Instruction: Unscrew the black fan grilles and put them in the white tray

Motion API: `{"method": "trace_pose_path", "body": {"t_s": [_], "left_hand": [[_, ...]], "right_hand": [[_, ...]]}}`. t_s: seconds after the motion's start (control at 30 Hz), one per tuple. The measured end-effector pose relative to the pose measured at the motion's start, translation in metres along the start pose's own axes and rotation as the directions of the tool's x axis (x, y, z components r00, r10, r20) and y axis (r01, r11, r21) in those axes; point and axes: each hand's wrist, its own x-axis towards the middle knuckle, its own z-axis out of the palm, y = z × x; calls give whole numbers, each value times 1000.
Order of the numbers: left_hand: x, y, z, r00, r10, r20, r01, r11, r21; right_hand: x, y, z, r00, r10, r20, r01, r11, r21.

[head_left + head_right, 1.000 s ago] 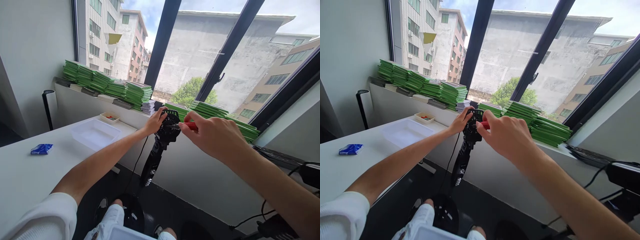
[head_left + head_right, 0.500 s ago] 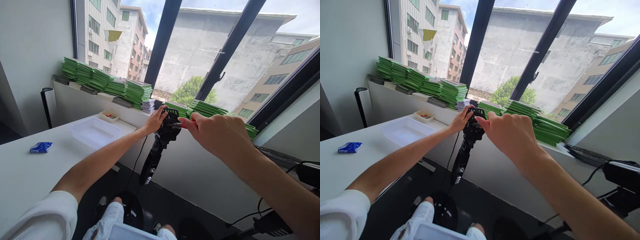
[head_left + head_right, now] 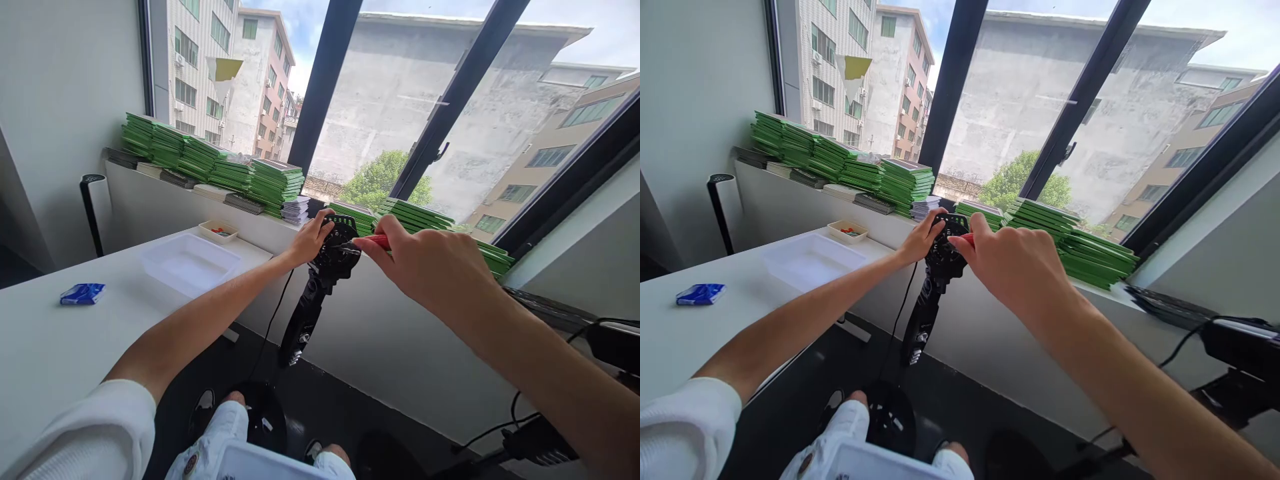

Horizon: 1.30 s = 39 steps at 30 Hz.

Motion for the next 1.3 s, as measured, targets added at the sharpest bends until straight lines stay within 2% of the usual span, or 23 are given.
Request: {"method": "trace_pose_path", "body": {"t_s": [0.07,0.17,0.3,0.43,0.57,0.7,0.83,0.97,1.13,1.23,1.3], "left_hand": [[-1,1,0,1000,6,0,-6,1000,1],[-2,2,-1,1000,12,5,-12,1000,4],[-2,3,-1,1000,6,-3,-6,1000,5],[-2,2,-1,1000,-11,1,11,1000,27],[-2,2,0,1000,19,-13,-19,1000,9],[-2,1,0,1000,11,-5,-10,1000,18],[-2,2,0,1000,0,-8,0,1000,20],[-3,3,-1,1000,6,-8,-6,1000,22],[-2,2,0,1000,13,-13,-13,1000,6],[-2,1,0,1000,9,-16,-9,1000,10],[-2,0,0,1000,8,-20,-8,1000,10]], "right_hand": [[-1,0,-2,999,22,28,-21,1000,-20],[-2,-1,-6,994,-31,103,20,994,107],[-1,-3,-8,998,49,44,-47,998,-45],[0,-2,-7,990,-15,144,-5,990,142],[-1,-2,-6,996,66,60,-64,998,-30],[-1,-4,-7,986,1,169,-30,986,165],[-1,-5,-6,995,61,74,-58,998,-38],[-2,-5,-5,991,7,137,-25,991,135],[-5,-5,-3,996,84,37,-83,995,-47],[-5,-4,-2,993,5,120,-19,993,115],[-5,-3,-2,994,7,113,-19,995,99]]}}
